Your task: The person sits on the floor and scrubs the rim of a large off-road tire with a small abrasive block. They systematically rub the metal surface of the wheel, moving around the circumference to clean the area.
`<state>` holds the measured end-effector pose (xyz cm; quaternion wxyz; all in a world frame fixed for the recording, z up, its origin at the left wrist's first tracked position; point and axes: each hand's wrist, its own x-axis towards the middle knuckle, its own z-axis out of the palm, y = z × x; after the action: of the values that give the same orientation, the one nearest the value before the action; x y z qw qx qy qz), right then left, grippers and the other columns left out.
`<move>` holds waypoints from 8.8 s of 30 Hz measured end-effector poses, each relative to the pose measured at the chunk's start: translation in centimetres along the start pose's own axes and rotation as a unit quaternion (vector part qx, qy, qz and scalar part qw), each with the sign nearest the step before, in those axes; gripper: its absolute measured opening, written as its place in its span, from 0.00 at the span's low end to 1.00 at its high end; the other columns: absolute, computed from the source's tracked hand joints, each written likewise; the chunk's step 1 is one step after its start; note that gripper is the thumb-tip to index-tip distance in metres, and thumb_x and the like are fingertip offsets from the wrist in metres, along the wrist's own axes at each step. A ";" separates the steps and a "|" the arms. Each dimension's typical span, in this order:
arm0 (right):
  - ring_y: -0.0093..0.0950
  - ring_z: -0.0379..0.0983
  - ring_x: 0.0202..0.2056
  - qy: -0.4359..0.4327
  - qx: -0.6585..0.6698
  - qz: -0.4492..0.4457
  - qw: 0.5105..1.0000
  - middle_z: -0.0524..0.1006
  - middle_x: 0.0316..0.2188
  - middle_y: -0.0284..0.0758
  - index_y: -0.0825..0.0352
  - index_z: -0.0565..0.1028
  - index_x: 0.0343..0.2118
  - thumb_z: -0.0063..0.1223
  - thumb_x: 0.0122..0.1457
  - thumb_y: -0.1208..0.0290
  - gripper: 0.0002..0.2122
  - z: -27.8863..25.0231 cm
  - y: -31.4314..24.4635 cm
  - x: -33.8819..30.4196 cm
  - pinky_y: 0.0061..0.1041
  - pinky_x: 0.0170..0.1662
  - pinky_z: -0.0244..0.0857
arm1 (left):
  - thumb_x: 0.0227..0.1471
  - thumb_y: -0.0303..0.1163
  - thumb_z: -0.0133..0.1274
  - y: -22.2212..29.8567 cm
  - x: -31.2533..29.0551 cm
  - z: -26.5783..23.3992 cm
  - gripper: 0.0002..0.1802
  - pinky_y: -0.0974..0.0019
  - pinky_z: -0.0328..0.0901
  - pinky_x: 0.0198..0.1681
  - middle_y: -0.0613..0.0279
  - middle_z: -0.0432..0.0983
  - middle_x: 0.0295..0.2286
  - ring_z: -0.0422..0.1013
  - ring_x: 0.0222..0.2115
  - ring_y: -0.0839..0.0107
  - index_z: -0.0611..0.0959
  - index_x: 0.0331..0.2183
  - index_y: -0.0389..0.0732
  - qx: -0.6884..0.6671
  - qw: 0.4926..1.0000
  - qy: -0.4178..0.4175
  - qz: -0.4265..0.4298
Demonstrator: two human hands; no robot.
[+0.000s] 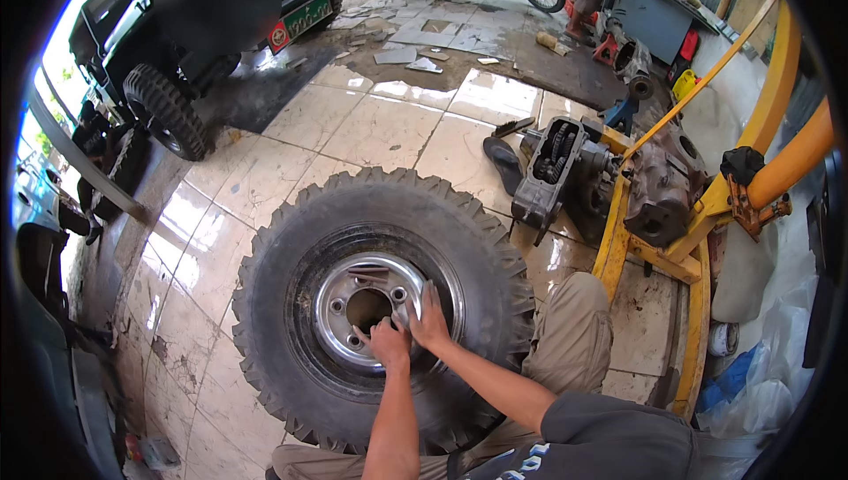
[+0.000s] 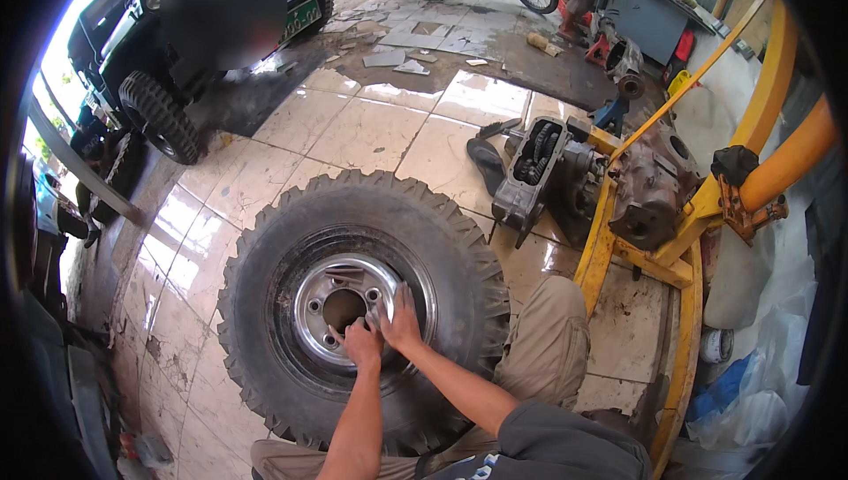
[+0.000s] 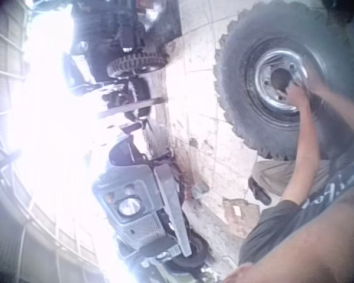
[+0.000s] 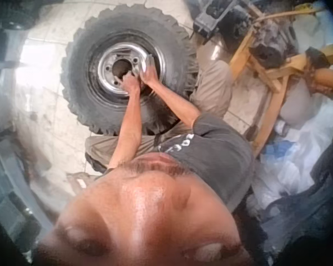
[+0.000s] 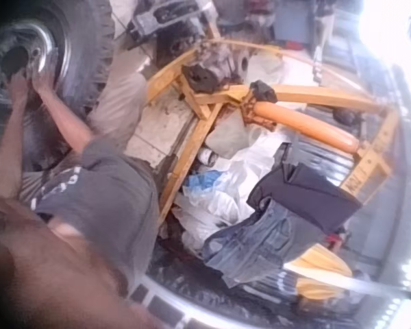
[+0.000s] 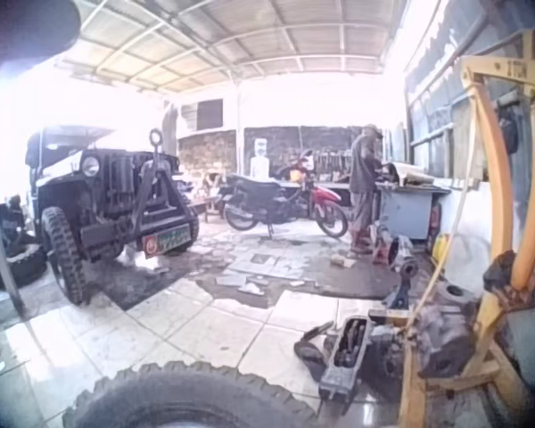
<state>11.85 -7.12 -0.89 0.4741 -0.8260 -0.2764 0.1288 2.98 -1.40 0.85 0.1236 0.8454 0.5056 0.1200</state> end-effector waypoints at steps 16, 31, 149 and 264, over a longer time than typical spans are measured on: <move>0.59 0.49 0.69 0.005 -0.044 0.008 0.999 0.53 0.67 0.65 0.82 0.50 0.67 0.49 0.65 0.46 0.44 1.0 0.1 -1.7 0.48 0.71 0.44 | 0.61 0.44 0.48 0.0 0.2 -0.8 0.21 0.44 0.38 0.72 0.52 0.83 0.28 0.78 0.37 0.58 0.88 0.31 0.40 0.006 0.999 -0.036 -0.025; 0.52 0.55 0.68 -0.035 0.071 -0.042 0.996 0.60 0.66 0.61 0.81 0.60 0.65 0.44 0.69 0.50 0.35 -0.9 0.5 4.9 0.37 0.70 0.51 | 0.60 0.39 0.49 0.3 -0.1 -0.7 0.17 0.43 0.40 0.71 0.50 0.83 0.32 0.78 0.39 0.57 0.87 0.34 0.38 -0.001 1.000 -0.027 -0.001; 0.56 0.62 0.63 0.053 -0.042 -0.094 0.993 0.66 0.61 0.62 0.80 0.62 0.64 0.48 0.66 0.51 0.35 0.7 0.5 2.2 0.42 0.67 0.54 | 0.63 0.39 0.49 -0.5 -0.2 -0.5 0.14 0.45 0.53 0.65 0.54 0.83 0.31 0.77 0.39 0.57 0.85 0.39 0.42 -0.068 0.998 -0.010 0.004; 0.52 0.48 0.71 -0.119 0.076 -0.046 0.989 0.52 0.69 0.61 0.80 0.51 0.68 0.39 0.71 0.48 0.38 -1.3 2.5 7.7 0.36 0.73 0.42 | 0.57 0.23 0.50 -8.1 2.2 -1.7 0.29 0.50 0.53 0.67 0.43 0.64 0.62 0.58 0.64 0.46 0.71 0.61 0.34 -0.272 0.925 0.199 -0.178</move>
<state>19.58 -4.60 -1.95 0.5045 -0.7527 -0.3583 0.2247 -3.28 4.40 -0.04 0.2650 0.6343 0.6095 0.3949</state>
